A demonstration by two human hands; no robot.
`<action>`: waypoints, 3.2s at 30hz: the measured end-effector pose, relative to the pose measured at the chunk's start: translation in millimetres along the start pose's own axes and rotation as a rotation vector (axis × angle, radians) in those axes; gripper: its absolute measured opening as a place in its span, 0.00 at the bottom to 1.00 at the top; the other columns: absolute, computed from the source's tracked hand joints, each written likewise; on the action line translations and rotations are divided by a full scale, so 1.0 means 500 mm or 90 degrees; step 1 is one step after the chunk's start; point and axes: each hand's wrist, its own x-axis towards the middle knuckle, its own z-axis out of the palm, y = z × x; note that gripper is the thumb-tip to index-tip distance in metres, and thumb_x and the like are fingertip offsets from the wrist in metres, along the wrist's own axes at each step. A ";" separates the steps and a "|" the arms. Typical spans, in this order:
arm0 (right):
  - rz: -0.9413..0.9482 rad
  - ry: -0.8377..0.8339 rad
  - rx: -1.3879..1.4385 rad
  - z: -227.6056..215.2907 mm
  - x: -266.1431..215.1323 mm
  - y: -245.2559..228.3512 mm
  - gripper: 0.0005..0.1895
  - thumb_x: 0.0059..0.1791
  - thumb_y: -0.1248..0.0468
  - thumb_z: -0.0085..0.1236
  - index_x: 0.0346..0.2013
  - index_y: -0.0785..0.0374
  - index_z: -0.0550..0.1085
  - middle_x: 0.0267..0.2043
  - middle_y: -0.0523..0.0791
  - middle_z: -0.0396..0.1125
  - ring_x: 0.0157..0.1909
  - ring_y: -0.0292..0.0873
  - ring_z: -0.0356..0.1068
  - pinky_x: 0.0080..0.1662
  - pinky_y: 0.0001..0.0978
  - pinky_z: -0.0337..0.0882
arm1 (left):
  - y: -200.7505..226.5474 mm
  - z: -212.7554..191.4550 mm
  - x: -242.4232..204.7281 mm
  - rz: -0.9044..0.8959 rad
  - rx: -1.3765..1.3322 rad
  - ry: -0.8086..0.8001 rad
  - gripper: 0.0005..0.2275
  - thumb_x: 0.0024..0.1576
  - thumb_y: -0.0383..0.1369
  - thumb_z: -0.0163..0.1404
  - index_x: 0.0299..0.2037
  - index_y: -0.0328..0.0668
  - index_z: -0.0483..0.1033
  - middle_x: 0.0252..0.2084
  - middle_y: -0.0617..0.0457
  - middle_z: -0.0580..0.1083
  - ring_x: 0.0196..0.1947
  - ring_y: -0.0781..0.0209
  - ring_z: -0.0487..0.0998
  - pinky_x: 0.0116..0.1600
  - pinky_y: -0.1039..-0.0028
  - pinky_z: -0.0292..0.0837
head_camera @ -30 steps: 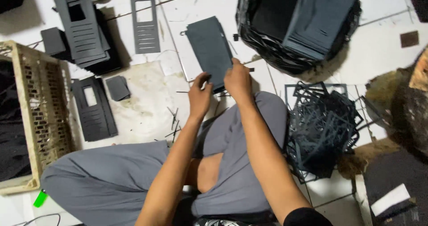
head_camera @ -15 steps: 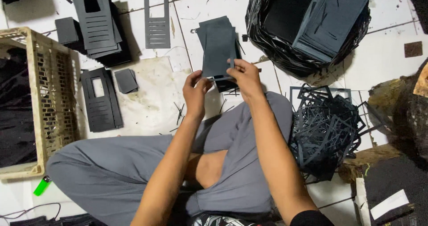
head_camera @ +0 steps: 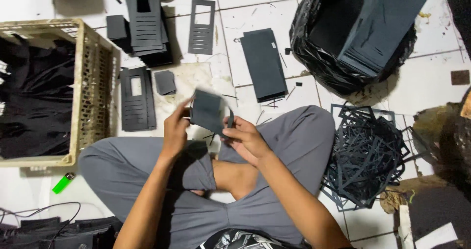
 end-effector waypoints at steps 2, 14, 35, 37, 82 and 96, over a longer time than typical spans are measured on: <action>0.024 -0.019 0.008 0.013 -0.004 -0.005 0.19 0.48 0.73 0.61 0.52 0.68 0.69 0.38 0.45 0.67 0.40 0.40 0.71 0.47 0.33 0.76 | 0.005 -0.023 -0.005 0.142 0.159 0.020 0.30 0.46 0.31 0.47 0.64 0.53 0.74 0.40 0.44 0.68 0.40 0.49 0.69 0.52 0.64 0.67; -0.301 0.021 -0.492 0.022 0.129 -0.011 0.11 0.54 0.62 0.56 0.46 0.67 0.75 0.38 0.49 0.68 0.35 0.45 0.74 0.39 0.32 0.74 | -0.004 0.003 0.077 -0.121 -0.204 0.020 0.13 0.59 0.41 0.60 0.27 0.43 0.78 0.18 0.58 0.69 0.19 0.67 0.68 0.26 0.76 0.64; -0.345 0.189 -0.721 0.031 0.224 0.017 0.10 0.56 0.61 0.56 0.33 0.62 0.71 0.19 0.45 0.69 0.21 0.38 0.68 0.26 0.27 0.65 | -0.073 0.035 0.098 -0.293 0.060 -0.021 0.20 0.62 0.44 0.50 0.51 0.31 0.76 0.41 0.31 0.79 0.50 0.34 0.80 0.52 0.48 0.76; -0.365 0.171 -0.792 0.053 0.254 0.022 0.11 0.54 0.62 0.61 0.29 0.61 0.72 0.16 0.45 0.67 0.21 0.39 0.67 0.26 0.29 0.64 | -0.101 0.037 0.097 -0.299 0.083 -0.007 0.20 0.61 0.42 0.51 0.52 0.30 0.75 0.43 0.29 0.78 0.52 0.30 0.78 0.55 0.45 0.74; -0.095 0.180 -0.261 -0.002 0.180 0.020 0.07 0.54 0.61 0.57 0.38 0.62 0.77 0.26 0.41 0.69 0.25 0.34 0.72 0.30 0.27 0.76 | -0.074 0.064 0.106 -0.096 -0.307 -0.015 0.07 0.46 0.20 0.62 0.34 0.31 0.79 0.25 0.42 0.78 0.25 0.61 0.80 0.36 0.75 0.76; -0.102 0.200 -0.332 -0.048 0.210 0.060 0.06 0.51 0.65 0.61 0.40 0.64 0.80 0.34 0.42 0.74 0.36 0.35 0.75 0.39 0.27 0.79 | -0.111 0.057 0.105 -0.162 -0.298 -0.026 0.08 0.48 0.24 0.66 0.36 0.32 0.84 0.26 0.40 0.80 0.28 0.56 0.83 0.39 0.71 0.80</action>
